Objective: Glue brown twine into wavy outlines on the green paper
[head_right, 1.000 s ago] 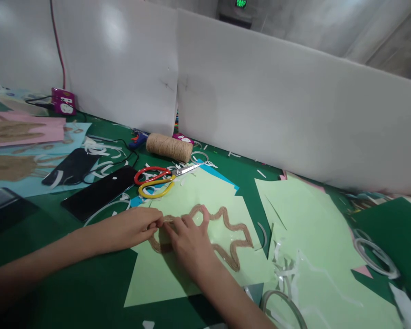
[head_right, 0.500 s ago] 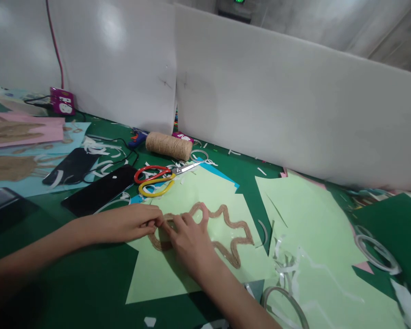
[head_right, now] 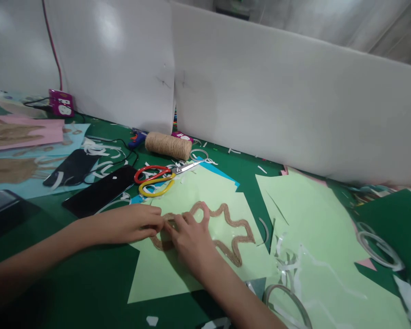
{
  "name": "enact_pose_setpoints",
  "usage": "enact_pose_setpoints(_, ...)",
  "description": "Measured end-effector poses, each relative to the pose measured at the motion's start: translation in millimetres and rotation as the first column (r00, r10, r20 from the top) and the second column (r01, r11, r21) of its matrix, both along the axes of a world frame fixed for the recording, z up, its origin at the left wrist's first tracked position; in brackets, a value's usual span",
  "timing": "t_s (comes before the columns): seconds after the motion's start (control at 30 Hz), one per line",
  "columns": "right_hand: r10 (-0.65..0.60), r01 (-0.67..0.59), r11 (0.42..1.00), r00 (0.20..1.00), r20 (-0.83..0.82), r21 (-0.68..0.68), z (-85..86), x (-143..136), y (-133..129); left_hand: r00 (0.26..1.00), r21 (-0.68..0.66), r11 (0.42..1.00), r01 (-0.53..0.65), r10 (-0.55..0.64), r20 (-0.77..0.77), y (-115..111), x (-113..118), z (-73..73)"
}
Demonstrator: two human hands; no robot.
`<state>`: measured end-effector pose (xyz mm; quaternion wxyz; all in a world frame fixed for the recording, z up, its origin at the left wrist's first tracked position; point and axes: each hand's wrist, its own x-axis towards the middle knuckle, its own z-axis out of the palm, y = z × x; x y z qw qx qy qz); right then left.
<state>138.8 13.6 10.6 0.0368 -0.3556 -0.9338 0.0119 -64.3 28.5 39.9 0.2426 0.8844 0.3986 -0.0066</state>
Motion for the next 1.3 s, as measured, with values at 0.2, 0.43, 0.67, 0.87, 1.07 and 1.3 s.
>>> enact_pose_setpoints(0.2,0.003,-0.003,1.000,1.000,-0.008,0.031,-1.0,0.4,-0.9,0.999,0.071,0.997,0.017,-0.014,-0.041,-2.0,1.2,0.3)
enact_pose_setpoints(0.43,-0.002,0.003,0.999,1.000,-0.019,0.047,-3.3,1.3,0.7,0.997,0.128,0.992,0.008,0.002,-0.075,-4.7,2.3,2.7)
enact_pose_setpoints(0.67,-0.002,0.002,0.999,1.000,0.006,0.041,-0.6,-0.5,0.5,0.997,0.095,0.995,-0.024,0.031,-0.077,-3.7,1.0,3.4)
enact_pose_setpoints(0.87,-0.005,0.005,1.000,1.000,0.002,0.012,1.1,0.1,-1.1,0.988,0.078,0.991,-0.111,0.119,-0.095,-2.3,6.8,3.3)
enact_pose_setpoints(1.07,-0.021,0.022,1.000,0.998,-0.065,0.004,-2.7,2.8,1.7,0.984,0.090,0.988,-0.126,0.136,-0.117,-3.3,8.6,1.1)
enact_pose_setpoints(1.3,-0.065,0.051,0.995,0.982,-0.177,-0.084,-1.8,7.1,5.4,0.960,0.200,0.957,-0.210,0.241,-0.143,0.6,6.7,-8.8)
